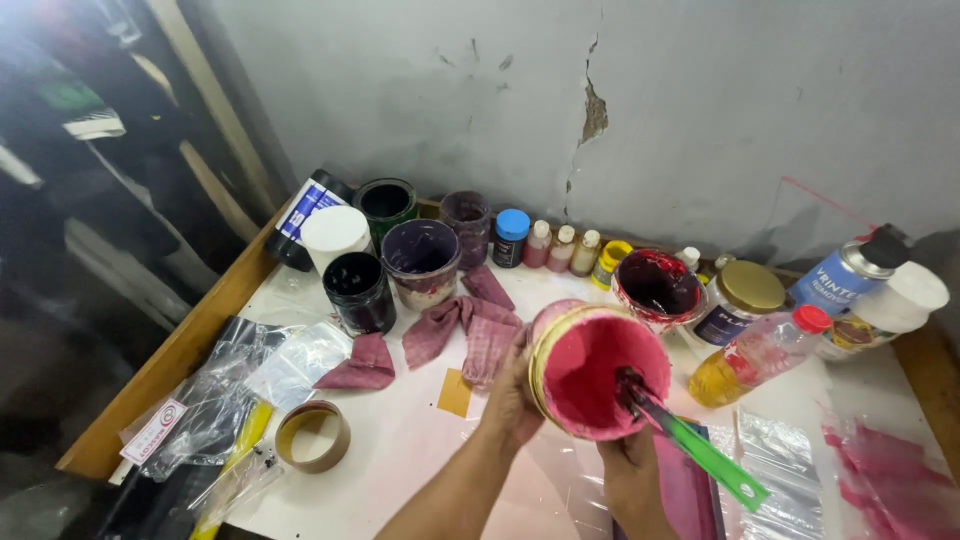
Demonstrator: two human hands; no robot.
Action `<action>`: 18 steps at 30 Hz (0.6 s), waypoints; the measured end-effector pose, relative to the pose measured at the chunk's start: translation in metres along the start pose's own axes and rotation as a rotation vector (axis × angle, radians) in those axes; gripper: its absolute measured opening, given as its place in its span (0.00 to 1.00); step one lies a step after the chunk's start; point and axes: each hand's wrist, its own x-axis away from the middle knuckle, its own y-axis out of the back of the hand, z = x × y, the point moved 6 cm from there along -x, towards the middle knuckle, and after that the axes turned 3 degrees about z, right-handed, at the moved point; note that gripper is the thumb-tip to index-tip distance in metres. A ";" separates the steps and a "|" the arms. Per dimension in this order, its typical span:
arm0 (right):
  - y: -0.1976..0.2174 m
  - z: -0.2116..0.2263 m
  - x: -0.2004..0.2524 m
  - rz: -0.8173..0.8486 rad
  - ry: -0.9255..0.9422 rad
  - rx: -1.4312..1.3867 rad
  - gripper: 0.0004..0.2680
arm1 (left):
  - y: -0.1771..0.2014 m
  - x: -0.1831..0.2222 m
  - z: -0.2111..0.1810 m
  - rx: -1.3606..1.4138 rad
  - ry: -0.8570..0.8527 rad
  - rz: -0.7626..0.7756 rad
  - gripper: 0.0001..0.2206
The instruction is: Mixing pink ink in a container with a brush and adding liquid from a bottle to prepare it for printing.
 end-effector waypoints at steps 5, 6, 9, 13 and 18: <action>0.019 -0.023 0.020 0.041 0.059 0.000 0.18 | 0.008 0.020 0.037 0.211 0.155 0.058 0.26; 0.026 -0.037 0.025 0.034 0.006 0.011 0.14 | 0.001 0.029 0.041 0.276 0.229 0.046 0.29; 0.035 -0.025 0.053 -0.097 -0.310 0.225 0.17 | 0.023 0.030 0.059 0.326 0.271 0.026 0.33; 0.049 -0.027 0.067 -0.128 -0.253 0.332 0.19 | 0.026 0.031 0.074 0.448 0.340 0.087 0.44; 0.079 -0.025 0.077 -0.222 -0.047 0.632 0.28 | 0.018 0.034 0.071 0.438 0.292 0.140 0.45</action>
